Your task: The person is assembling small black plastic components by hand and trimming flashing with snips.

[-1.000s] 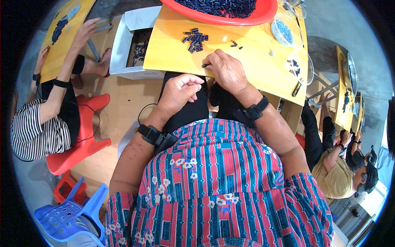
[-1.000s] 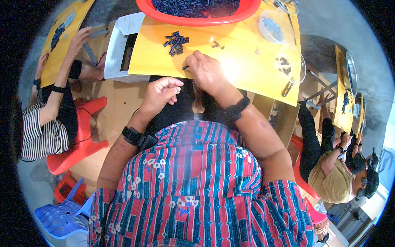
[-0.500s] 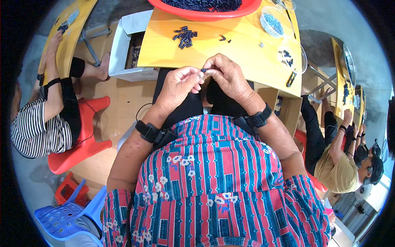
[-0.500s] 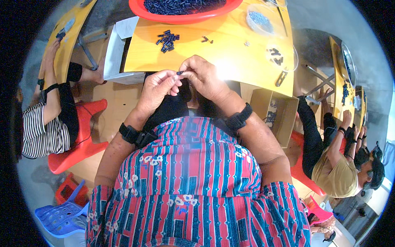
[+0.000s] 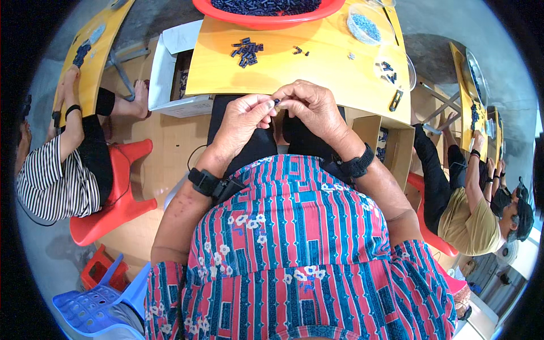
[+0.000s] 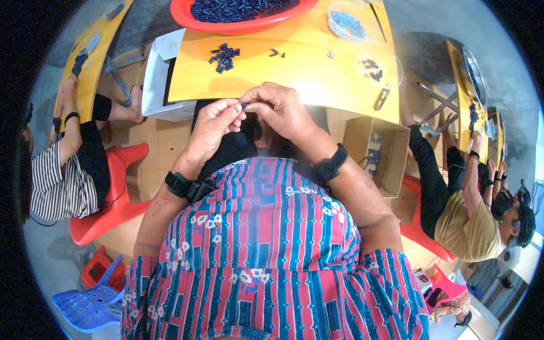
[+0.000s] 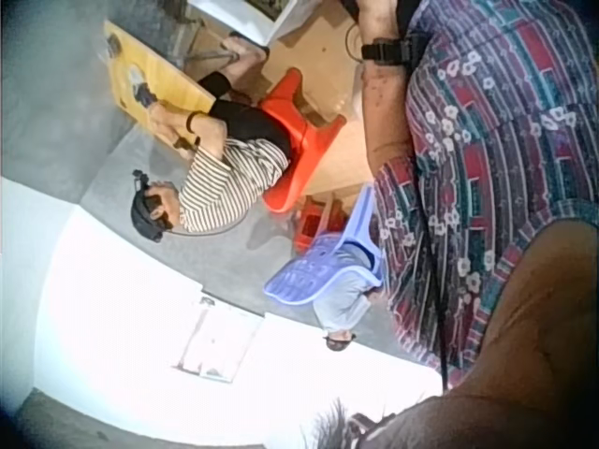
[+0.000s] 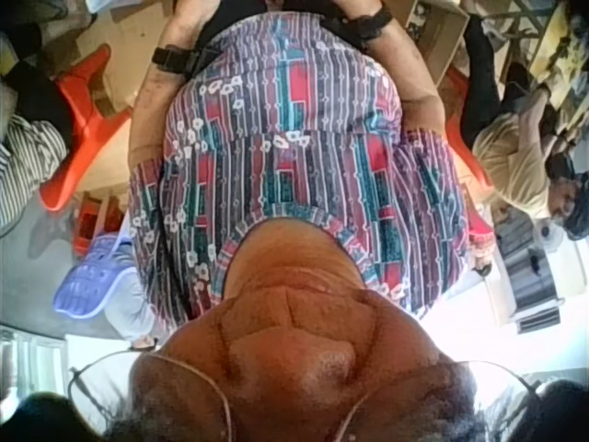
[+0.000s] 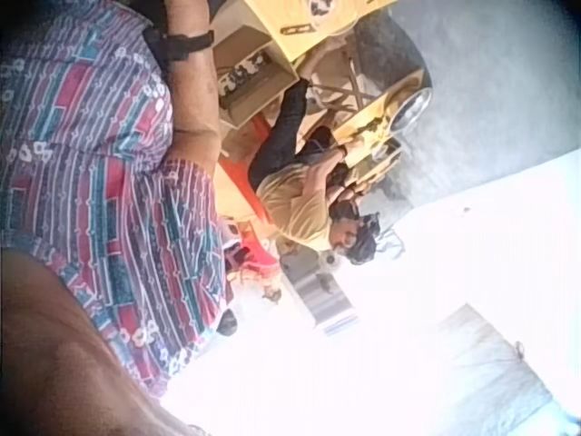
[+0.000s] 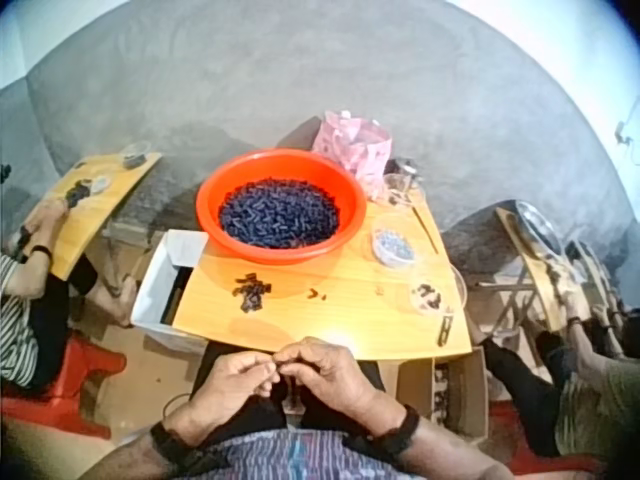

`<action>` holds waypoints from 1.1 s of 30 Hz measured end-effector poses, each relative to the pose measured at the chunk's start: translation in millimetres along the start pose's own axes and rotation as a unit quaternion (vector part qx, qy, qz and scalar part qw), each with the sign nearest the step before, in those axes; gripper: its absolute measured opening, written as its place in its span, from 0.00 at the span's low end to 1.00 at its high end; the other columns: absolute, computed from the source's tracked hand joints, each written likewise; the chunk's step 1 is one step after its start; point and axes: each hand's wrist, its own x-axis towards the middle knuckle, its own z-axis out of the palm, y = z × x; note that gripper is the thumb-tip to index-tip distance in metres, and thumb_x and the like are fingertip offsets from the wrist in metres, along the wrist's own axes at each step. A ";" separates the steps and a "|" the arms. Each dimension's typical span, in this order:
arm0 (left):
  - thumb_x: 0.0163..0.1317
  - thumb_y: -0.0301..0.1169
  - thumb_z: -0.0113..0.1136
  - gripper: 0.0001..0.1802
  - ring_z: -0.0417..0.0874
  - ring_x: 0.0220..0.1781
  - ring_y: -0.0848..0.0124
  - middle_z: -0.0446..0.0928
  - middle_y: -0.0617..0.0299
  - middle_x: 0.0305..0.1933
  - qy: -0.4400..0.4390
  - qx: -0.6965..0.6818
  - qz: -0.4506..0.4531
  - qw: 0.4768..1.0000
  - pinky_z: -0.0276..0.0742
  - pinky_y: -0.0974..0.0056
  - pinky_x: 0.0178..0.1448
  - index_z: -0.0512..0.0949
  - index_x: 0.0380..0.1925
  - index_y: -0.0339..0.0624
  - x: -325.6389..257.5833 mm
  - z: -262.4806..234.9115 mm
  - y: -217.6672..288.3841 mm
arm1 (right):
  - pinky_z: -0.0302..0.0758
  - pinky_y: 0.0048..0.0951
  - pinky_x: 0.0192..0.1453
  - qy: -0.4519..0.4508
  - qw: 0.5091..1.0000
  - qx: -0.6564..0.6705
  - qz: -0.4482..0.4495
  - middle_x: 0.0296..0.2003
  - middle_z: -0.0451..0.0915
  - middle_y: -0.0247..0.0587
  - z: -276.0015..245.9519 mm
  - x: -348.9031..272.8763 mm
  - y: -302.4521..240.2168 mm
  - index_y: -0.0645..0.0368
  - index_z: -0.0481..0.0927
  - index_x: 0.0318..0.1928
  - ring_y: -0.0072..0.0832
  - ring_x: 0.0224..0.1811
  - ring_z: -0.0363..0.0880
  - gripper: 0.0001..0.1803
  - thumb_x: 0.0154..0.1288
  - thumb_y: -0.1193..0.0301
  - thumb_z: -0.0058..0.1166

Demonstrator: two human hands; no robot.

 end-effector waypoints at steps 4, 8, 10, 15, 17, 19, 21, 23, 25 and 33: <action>0.68 0.33 0.55 0.11 0.76 0.31 0.81 0.79 0.64 0.34 -0.007 -0.007 0.007 1.000 0.76 0.75 0.37 0.78 0.43 0.37 1.5 1.9 1.2 | 0.75 0.25 0.40 0.008 0.999 -0.024 -0.040 0.30 0.78 0.37 -2.7 2.4 2.9 0.59 0.83 0.39 0.27 0.33 0.78 0.08 0.57 0.79 0.60; 0.67 0.34 0.56 0.11 0.76 0.32 0.81 0.79 0.64 0.34 -0.023 -0.005 0.009 1.000 0.76 0.75 0.37 0.78 0.43 0.37 3.2 2.6 3.2 | 0.75 0.26 0.40 0.006 0.997 -0.037 -0.062 0.30 0.78 0.38 -4.0 2.4 5.0 0.59 0.82 0.38 0.29 0.34 0.78 0.07 0.57 0.79 0.59; 0.66 0.33 0.56 0.11 0.76 0.32 0.82 0.78 0.65 0.34 -0.024 0.032 0.014 0.999 0.75 0.75 0.38 0.78 0.43 0.37 2.8 2.9 3.1 | 0.75 0.28 0.41 0.000 0.997 -0.054 -0.055 0.30 0.78 0.39 -4.6 2.1 2.3 0.60 0.80 0.36 0.32 0.34 0.79 0.06 0.56 0.79 0.60; 0.61 0.25 0.60 0.03 0.73 0.30 0.83 0.76 0.71 0.31 -0.027 0.115 0.054 0.991 0.71 0.76 0.36 0.79 0.34 0.38 4.8 -1.1 3.8 | 0.76 0.32 0.42 -0.015 0.989 -0.109 -0.095 0.31 0.79 0.42 -4.8 3.9 4.3 0.59 0.79 0.36 0.37 0.36 0.80 0.07 0.55 0.76 0.61; 0.60 0.25 0.61 0.03 0.73 0.30 0.83 0.76 0.71 0.31 -0.032 0.156 0.076 0.984 0.71 0.76 0.36 0.79 0.33 0.38 5.0 -0.7 9.8 | 0.76 0.33 0.42 -0.013 0.987 -0.122 -0.107 0.31 0.79 0.42 -5.9 3.8 3.4 0.59 0.79 0.36 0.38 0.37 0.80 0.07 0.55 0.75 0.61; 0.57 0.23 0.62 0.04 0.75 0.31 0.82 0.77 0.69 0.31 -0.025 0.232 0.109 0.966 0.71 0.75 0.37 0.79 0.33 0.36 6.9 0.1 14.0 | 0.77 0.33 0.42 -0.030 0.988 -0.113 -0.099 0.31 0.79 0.42 -8.8 3.5 2.3 0.59 0.80 0.36 0.39 0.36 0.80 0.07 0.55 0.75 0.61; 0.56 0.23 0.62 0.04 0.75 0.31 0.81 0.78 0.68 0.30 -0.017 0.260 0.132 0.956 0.71 0.74 0.37 0.80 0.33 0.36 8.5 0.7 14.3 | 0.77 0.33 0.42 0.003 0.986 -0.130 -0.107 0.31 0.79 0.43 -15.1 1.5 8.6 0.59 0.80 0.36 0.39 0.36 0.80 0.07 0.55 0.75 0.61; 0.55 0.23 0.63 0.05 0.76 0.30 0.79 0.79 0.65 0.30 0.004 0.325 0.160 0.932 0.72 0.73 0.37 0.80 0.32 0.36 9.6 -3.3 12.0 | 0.77 0.33 0.43 0.082 0.980 -0.164 -0.077 0.31 0.80 0.45 -27.8 -0.4 12.4 0.59 0.81 0.35 0.40 0.35 0.81 0.06 0.54 0.76 0.60; 0.53 0.22 0.64 0.06 0.76 0.29 0.79 0.79 0.64 0.29 0.016 0.331 0.158 0.930 0.72 0.73 0.36 0.80 0.32 0.35 8.6 -9.3 4.9 | 0.77 0.34 0.42 0.202 0.960 -0.192 -0.028 0.30 0.80 0.46 -47.4 -1.5 35.8 0.59 0.81 0.37 0.41 0.34 0.80 0.08 0.55 0.76 0.59; 0.53 0.21 0.65 0.06 0.76 0.28 0.79 0.79 0.63 0.28 0.033 0.309 0.168 0.936 0.72 0.74 0.34 0.80 0.32 0.35 6.9 -15.6 -2.0 | 0.75 0.31 0.34 0.312 0.867 -0.380 0.077 0.25 0.79 0.40 -106.4 6.7 64.7 0.58 0.81 0.42 0.31 0.26 0.78 0.12 0.55 0.75 0.59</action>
